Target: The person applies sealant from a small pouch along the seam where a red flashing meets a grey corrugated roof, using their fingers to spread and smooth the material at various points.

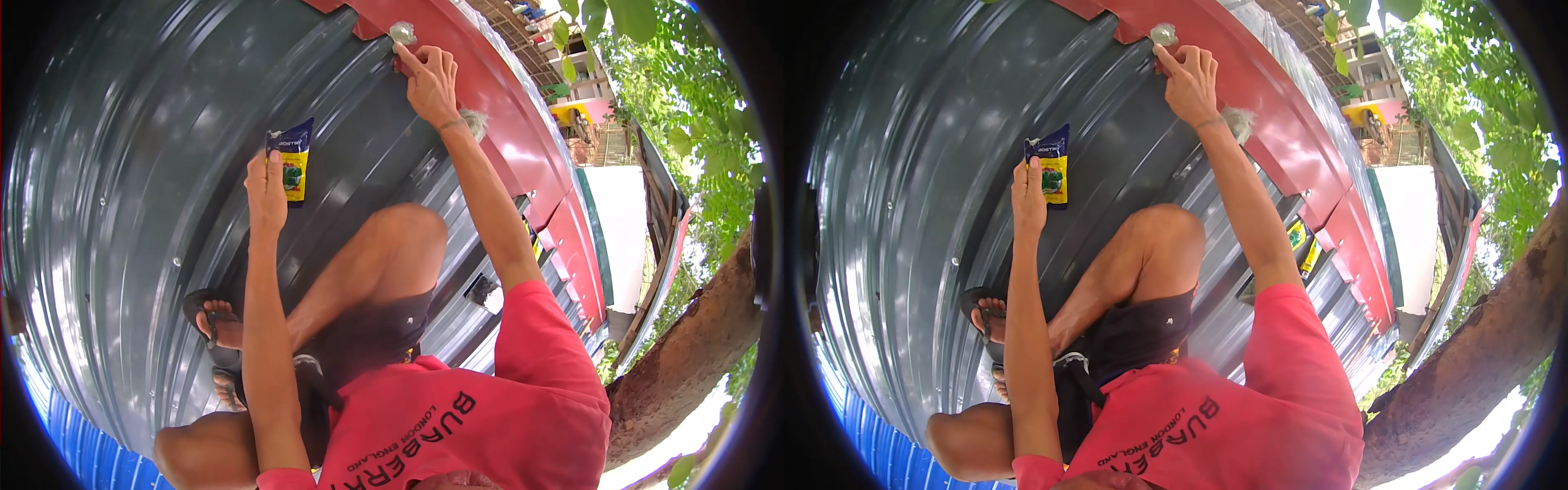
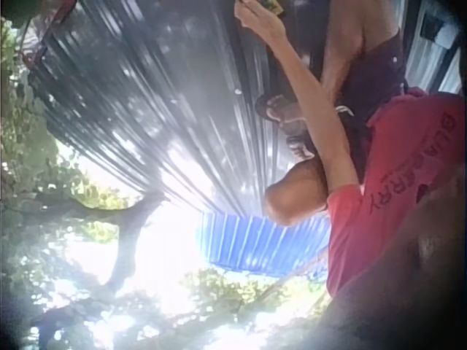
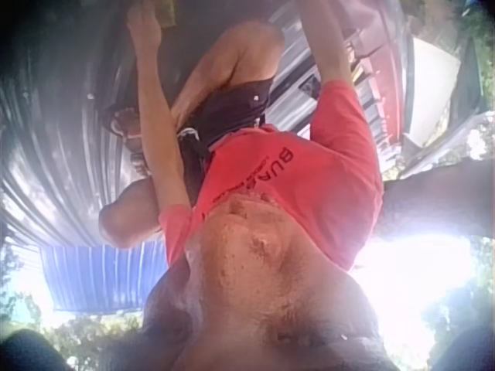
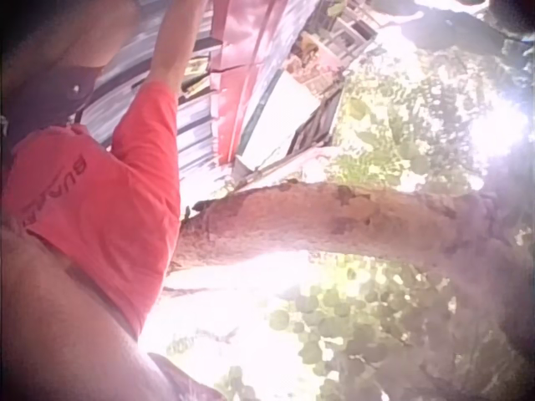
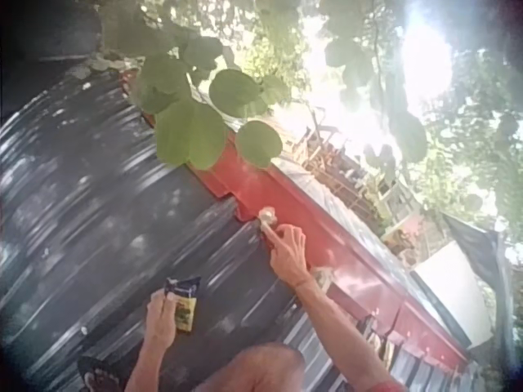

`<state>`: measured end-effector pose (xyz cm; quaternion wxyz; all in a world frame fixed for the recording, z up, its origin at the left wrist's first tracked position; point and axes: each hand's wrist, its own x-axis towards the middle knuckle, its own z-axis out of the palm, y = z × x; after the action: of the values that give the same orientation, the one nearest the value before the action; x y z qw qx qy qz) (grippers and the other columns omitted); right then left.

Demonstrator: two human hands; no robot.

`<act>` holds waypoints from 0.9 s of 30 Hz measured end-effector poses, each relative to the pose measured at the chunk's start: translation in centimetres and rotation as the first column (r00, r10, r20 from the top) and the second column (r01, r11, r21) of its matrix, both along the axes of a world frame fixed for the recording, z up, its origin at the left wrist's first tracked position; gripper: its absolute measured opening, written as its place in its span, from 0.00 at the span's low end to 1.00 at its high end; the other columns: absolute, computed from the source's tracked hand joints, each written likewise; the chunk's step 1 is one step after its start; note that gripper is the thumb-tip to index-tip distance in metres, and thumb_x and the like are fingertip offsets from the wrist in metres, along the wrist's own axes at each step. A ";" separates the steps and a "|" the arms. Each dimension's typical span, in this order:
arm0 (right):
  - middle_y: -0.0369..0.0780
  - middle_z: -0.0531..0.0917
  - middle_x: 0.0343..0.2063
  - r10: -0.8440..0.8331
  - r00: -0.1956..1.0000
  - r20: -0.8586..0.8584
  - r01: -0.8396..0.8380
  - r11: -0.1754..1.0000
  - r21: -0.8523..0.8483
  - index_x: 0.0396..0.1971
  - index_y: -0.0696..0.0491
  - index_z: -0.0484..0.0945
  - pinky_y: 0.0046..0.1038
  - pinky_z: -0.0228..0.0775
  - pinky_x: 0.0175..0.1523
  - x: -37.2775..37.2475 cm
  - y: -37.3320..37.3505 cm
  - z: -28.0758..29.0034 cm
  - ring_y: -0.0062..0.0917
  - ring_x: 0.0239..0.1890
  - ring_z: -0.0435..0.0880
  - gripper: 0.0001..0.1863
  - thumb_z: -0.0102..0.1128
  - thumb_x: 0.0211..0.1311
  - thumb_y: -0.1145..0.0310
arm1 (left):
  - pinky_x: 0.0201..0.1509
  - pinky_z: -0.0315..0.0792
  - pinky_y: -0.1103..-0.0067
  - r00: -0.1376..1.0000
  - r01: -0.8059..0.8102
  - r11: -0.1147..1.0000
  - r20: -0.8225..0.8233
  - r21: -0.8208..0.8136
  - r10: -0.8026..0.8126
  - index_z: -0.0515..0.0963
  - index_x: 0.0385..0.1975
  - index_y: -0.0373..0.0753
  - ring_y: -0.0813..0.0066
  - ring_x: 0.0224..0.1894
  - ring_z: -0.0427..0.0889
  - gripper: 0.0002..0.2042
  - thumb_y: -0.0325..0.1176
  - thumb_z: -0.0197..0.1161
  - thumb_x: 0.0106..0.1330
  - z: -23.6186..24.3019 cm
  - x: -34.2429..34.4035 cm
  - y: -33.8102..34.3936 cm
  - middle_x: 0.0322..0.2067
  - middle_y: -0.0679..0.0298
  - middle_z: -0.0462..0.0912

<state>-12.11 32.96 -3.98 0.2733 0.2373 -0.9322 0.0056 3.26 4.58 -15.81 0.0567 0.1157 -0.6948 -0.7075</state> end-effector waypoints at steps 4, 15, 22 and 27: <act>0.39 0.73 0.46 -0.024 0.998 -0.063 0.032 0.990 0.136 0.64 0.41 0.76 0.39 0.60 0.62 0.4 0.4 -0.3 0.36 0.53 0.70 0.34 0.56 0.54 0.79 | 0.57 0.72 0.70 1.000 -0.012 1.000 -0.008 0.005 0.012 0.78 0.53 0.31 0.64 0.49 0.82 0.24 0.50 0.50 0.80 0.1 0.1 0.1 0.47 0.50 0.82; 0.39 0.71 0.41 -0.036 0.987 -0.154 0.093 0.917 0.387 0.65 0.40 0.72 0.38 0.62 0.59 -0.5 2.1 1.6 0.34 0.47 0.70 0.33 0.56 0.57 0.77 | 0.57 0.72 0.71 1.000 -0.007 0.999 0.009 -0.032 0.008 0.78 0.55 0.32 0.65 0.49 0.83 0.24 0.49 0.50 0.80 0.6 0.2 0.0 0.47 0.52 0.83; 0.39 0.73 0.42 0.006 0.998 -0.067 0.021 0.917 0.397 0.66 0.38 0.70 0.37 0.63 0.60 0.0 1.7 3.4 0.33 0.49 0.71 0.35 0.57 0.56 0.78 | 0.56 0.72 0.71 1.000 0.008 0.999 0.010 -0.036 -0.007 0.77 0.56 0.32 0.66 0.49 0.83 0.23 0.48 0.50 0.80 0.0 0.2 -0.5 0.46 0.52 0.83; 0.37 0.74 0.44 0.132 0.988 -0.077 -0.065 0.821 0.568 0.67 0.36 0.70 0.35 0.61 0.63 -0.6 2.6 3.7 0.31 0.51 0.71 0.36 0.57 0.57 0.77 | 0.55 0.72 0.71 1.000 0.029 0.999 0.007 -0.029 -0.028 0.78 0.55 0.32 0.66 0.48 0.83 0.23 0.48 0.50 0.80 0.8 0.2 -0.2 0.45 0.52 0.82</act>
<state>-12.68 35.51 -0.31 0.2426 0.3551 -0.8618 -0.2689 3.50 4.37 -14.99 0.0460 0.1075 -0.7069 -0.6976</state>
